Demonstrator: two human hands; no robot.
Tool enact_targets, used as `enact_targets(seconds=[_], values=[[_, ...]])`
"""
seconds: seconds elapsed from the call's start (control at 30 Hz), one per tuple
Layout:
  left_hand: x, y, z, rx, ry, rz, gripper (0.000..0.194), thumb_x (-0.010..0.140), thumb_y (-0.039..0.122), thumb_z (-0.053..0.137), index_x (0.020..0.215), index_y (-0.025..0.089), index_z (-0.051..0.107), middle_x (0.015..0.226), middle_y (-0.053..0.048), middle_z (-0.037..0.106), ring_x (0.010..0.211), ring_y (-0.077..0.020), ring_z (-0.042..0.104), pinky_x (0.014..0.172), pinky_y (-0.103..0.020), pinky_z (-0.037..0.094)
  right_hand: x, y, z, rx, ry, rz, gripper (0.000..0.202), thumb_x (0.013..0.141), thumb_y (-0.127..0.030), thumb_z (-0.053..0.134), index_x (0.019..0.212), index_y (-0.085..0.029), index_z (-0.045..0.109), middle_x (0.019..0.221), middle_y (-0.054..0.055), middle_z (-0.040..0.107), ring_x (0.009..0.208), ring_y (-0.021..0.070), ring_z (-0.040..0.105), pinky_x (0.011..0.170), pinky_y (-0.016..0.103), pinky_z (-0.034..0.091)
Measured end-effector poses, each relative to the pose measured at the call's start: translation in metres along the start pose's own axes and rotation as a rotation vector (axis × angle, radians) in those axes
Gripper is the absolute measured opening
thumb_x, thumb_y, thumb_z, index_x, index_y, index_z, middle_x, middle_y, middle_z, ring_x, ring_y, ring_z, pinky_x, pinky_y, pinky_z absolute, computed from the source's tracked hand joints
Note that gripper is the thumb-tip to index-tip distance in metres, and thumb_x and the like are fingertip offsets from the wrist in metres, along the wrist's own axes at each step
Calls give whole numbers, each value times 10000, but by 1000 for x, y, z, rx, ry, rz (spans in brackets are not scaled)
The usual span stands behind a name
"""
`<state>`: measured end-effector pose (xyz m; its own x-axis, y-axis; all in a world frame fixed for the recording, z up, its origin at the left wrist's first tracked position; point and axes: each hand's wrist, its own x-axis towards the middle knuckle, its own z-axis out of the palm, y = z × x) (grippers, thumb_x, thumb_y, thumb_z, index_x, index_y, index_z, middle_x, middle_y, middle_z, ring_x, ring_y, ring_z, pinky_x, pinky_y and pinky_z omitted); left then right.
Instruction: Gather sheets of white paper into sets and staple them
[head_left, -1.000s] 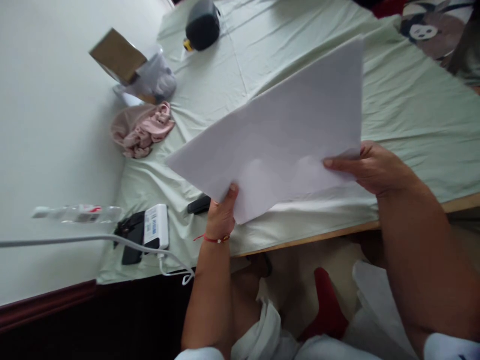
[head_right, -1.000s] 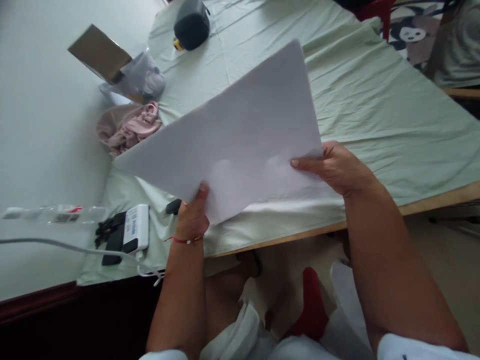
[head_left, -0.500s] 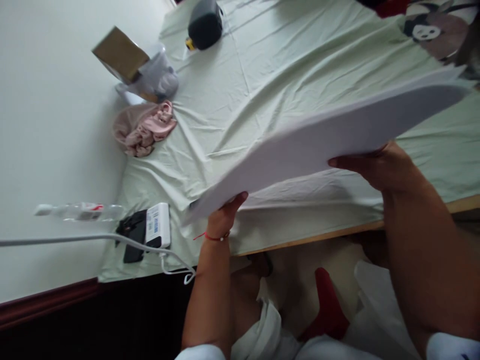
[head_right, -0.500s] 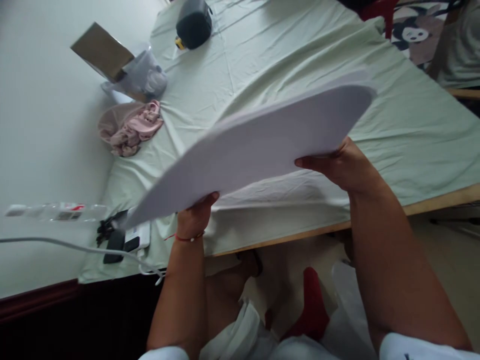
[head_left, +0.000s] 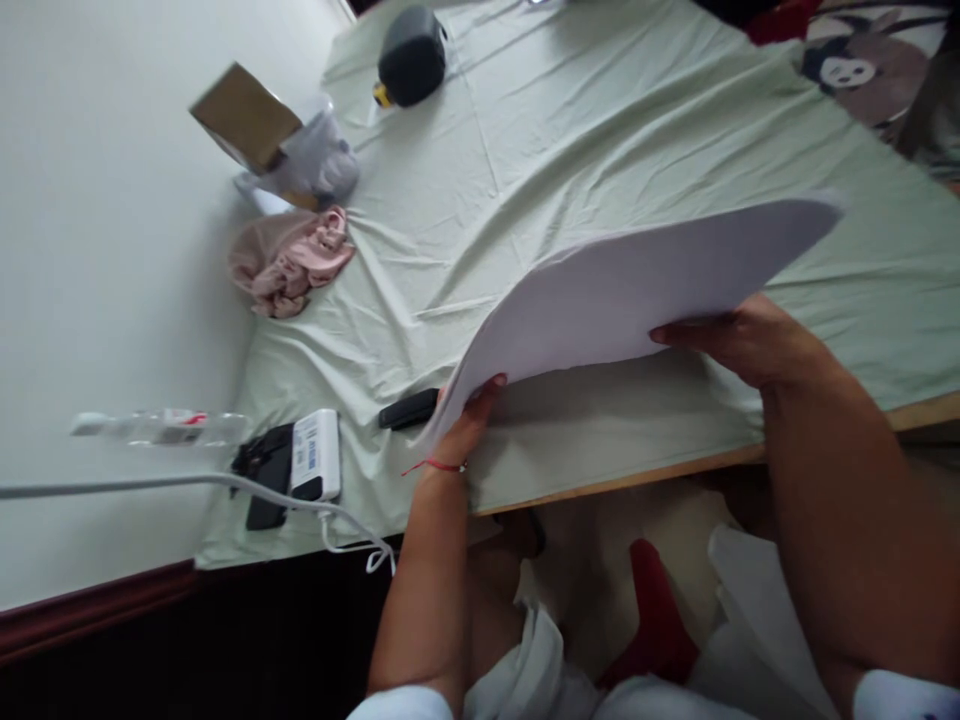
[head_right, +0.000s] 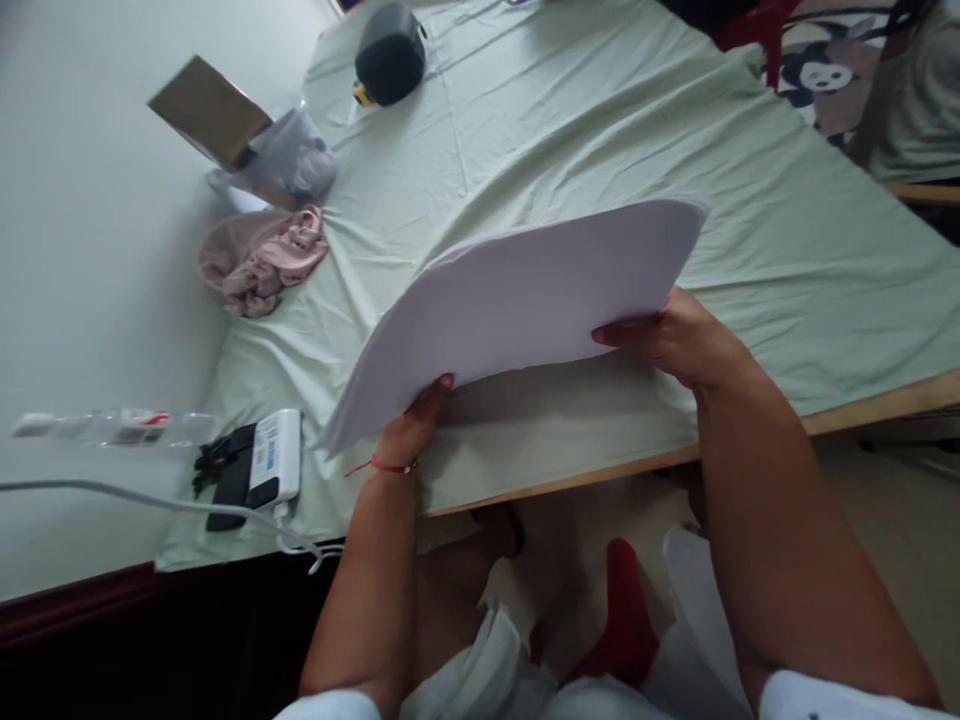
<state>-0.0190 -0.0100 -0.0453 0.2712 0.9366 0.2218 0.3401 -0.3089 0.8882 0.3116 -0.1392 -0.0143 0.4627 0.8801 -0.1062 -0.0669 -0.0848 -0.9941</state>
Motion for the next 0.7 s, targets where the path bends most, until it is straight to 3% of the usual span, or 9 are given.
enact_targets(seconds=[0.13,0.23,0.33,0.53,0.7], values=[[-3,7,3,77,14,3,456,783,582,871,1022,203,788,1118,-122,798,1182,-328,717,1235,-495,452,0,-1,0,-7,-10,15,381,614,-285,946,959,-194,813,1055,53,785,975,229,715,898,369,613],[-8,14,6,-150,22,-101,559,782,624,867,1131,199,766,1195,-124,785,1229,-297,711,1186,-456,514,-3,-5,1,18,-23,95,277,660,-354,940,843,-179,830,938,53,792,801,166,699,726,278,589],[-12,23,11,-368,40,-246,565,726,609,914,1121,234,764,1159,-101,803,1173,-283,741,1069,-423,609,-6,-8,2,88,17,142,291,640,-394,962,770,-173,825,826,42,777,661,120,647,578,222,526],[-13,33,14,-457,70,-367,496,698,527,941,1071,264,745,1160,-67,808,1113,-262,762,1002,-413,648,-6,-9,6,263,24,205,319,565,-362,1012,739,-184,813,825,34,789,669,134,698,602,230,584],[-13,33,12,-474,59,-351,516,721,492,938,1130,248,740,1174,-82,794,1162,-269,736,1110,-470,581,-6,-9,4,242,-26,228,293,604,-335,998,792,-182,834,860,41,803,706,142,730,646,228,608]])
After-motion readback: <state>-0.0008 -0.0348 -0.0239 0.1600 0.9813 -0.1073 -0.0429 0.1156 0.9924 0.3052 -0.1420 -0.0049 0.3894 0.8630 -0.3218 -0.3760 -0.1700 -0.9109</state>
